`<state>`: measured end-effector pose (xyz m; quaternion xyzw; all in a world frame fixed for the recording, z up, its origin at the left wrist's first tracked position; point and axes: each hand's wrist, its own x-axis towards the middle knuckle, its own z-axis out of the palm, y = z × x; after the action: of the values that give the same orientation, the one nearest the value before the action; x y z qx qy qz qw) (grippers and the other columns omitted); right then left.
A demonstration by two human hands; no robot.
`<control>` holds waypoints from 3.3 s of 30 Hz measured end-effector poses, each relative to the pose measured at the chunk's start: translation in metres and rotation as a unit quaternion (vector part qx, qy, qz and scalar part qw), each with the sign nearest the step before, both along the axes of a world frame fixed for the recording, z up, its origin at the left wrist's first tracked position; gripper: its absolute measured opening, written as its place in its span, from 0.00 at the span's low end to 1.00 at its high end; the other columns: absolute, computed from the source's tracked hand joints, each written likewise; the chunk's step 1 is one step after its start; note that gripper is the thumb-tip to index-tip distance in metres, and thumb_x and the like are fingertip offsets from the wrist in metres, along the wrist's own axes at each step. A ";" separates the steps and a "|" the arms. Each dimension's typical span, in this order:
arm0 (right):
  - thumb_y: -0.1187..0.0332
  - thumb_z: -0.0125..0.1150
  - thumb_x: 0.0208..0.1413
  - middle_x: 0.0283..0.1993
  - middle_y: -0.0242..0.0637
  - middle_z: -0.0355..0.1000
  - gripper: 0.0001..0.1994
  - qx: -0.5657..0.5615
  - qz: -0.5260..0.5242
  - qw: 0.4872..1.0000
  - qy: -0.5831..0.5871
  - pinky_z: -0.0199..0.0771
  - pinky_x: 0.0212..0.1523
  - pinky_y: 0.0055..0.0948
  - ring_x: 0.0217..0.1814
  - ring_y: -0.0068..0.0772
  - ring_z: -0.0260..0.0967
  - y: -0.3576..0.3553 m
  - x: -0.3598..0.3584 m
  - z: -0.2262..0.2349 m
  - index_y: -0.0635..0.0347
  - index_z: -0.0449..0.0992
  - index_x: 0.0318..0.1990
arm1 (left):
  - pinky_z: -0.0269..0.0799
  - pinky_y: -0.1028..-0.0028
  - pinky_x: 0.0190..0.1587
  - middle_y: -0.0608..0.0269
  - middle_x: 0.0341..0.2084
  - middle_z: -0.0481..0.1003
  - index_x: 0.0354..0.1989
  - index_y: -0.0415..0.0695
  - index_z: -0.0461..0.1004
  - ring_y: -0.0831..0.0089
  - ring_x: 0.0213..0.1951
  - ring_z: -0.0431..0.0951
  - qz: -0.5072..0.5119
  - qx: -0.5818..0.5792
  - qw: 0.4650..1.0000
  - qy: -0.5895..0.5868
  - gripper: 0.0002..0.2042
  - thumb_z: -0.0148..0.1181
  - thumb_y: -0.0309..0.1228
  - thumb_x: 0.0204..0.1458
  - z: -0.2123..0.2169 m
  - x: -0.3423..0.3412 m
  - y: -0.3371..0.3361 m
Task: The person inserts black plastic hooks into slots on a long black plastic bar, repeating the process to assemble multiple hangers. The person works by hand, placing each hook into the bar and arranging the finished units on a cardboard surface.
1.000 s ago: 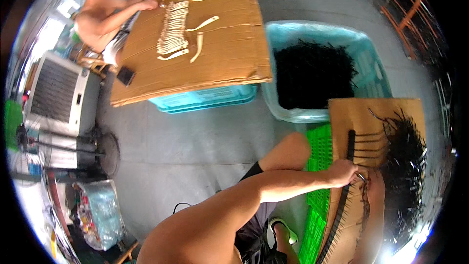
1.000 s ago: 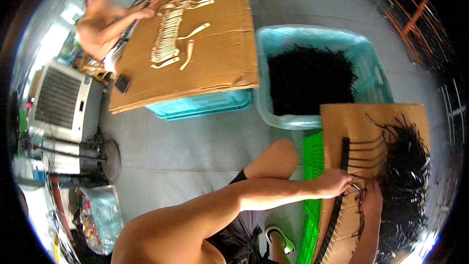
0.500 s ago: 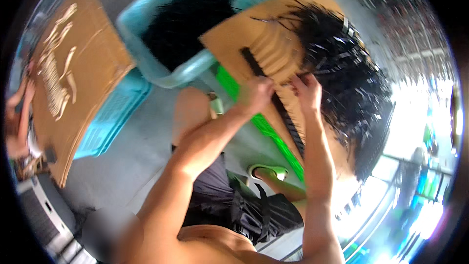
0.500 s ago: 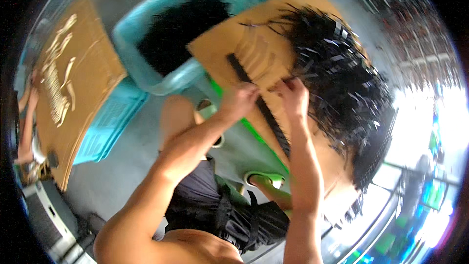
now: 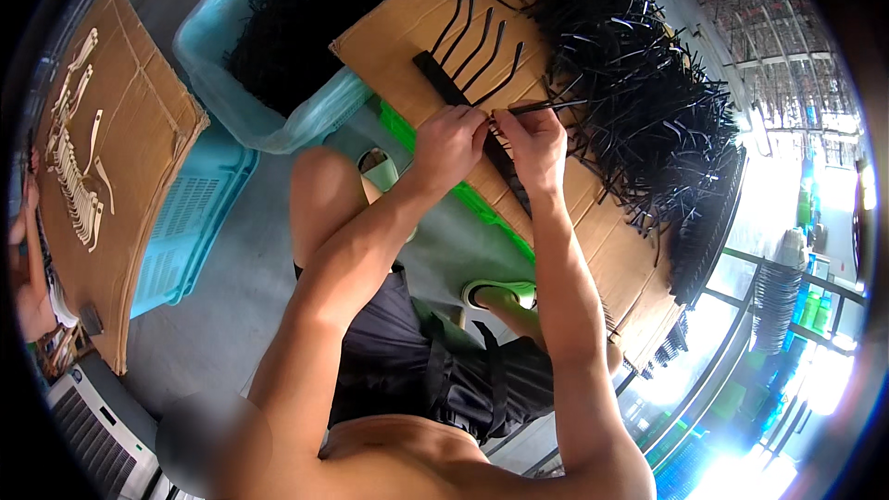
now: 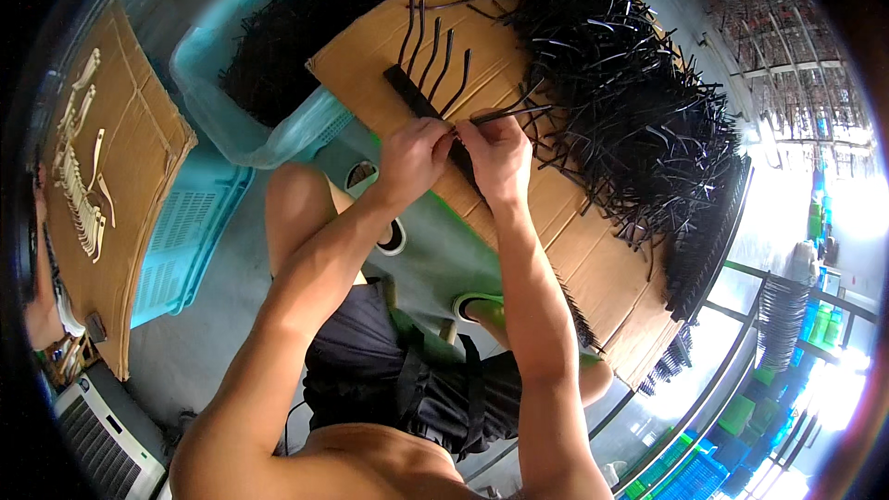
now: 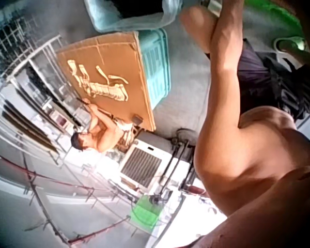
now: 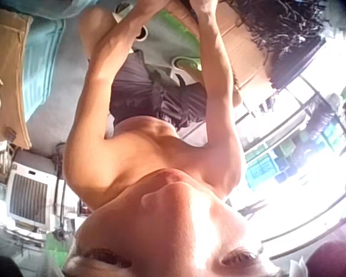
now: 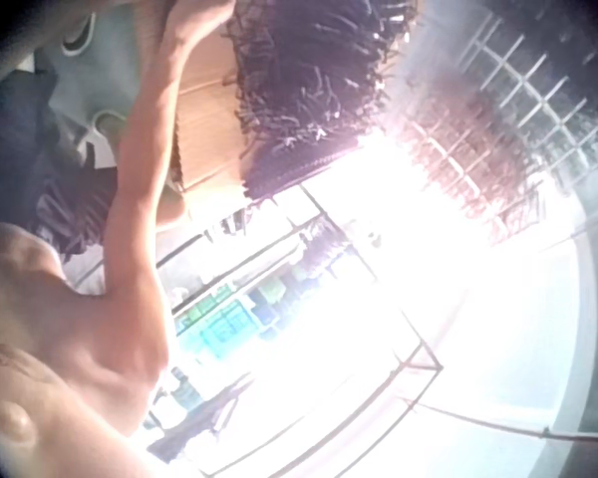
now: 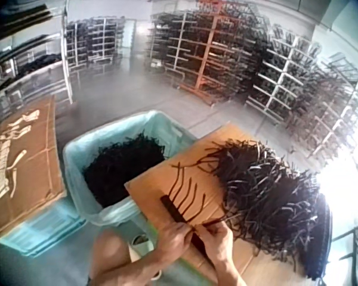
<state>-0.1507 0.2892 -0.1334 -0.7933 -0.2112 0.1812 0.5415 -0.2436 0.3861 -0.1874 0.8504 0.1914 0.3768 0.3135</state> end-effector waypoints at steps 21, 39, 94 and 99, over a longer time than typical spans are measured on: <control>0.67 0.67 0.51 0.28 0.45 0.78 0.10 -0.047 0.041 0.986 -0.157 0.76 0.32 0.30 0.28 0.37 0.77 -0.001 -0.007 0.004 0.66 0.78 0.33 | 0.73 0.61 0.30 0.56 0.26 0.77 0.30 0.40 0.75 0.55 0.30 0.77 0.015 -0.040 0.999 0.007 0.06 0.65 0.25 0.44 0.005 -0.007 -0.009; 0.65 0.70 0.49 0.26 0.41 0.77 0.12 -0.011 -0.047 0.994 -0.094 0.73 0.30 0.27 0.25 0.26 0.74 -0.009 -0.015 -0.002 0.65 0.75 0.30 | 0.71 0.60 0.29 0.54 0.24 0.75 0.29 0.40 0.75 0.54 0.28 0.76 -0.027 0.003 1.000 -0.006 0.03 0.62 0.24 0.47 -0.001 0.000 -0.016; 0.57 0.53 0.58 0.22 0.45 0.76 0.19 -0.368 0.102 0.921 -0.078 0.76 0.22 0.32 0.23 0.34 0.77 0.014 0.086 -0.030 0.69 0.75 0.38 | 0.75 0.67 0.28 0.54 0.27 0.79 0.31 0.40 0.78 0.60 0.27 0.81 0.011 -0.097 0.995 0.026 0.05 0.63 0.29 0.50 0.016 -0.004 -0.008; 0.63 0.60 0.49 0.26 0.48 0.77 0.13 -0.299 0.141 0.944 -0.014 0.80 0.34 0.38 0.27 0.43 0.79 -0.027 0.050 -0.012 0.67 0.77 0.31 | 0.75 0.68 0.28 0.54 0.29 0.79 0.32 0.40 0.78 0.61 0.28 0.81 -0.001 -0.068 0.997 0.031 0.07 0.66 0.30 0.48 0.008 -0.001 -0.008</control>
<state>-0.1005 0.2623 -0.1456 -0.8834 -0.2647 0.2990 0.2453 -0.2443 0.3780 -0.1795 0.8385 0.2254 0.3364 0.3646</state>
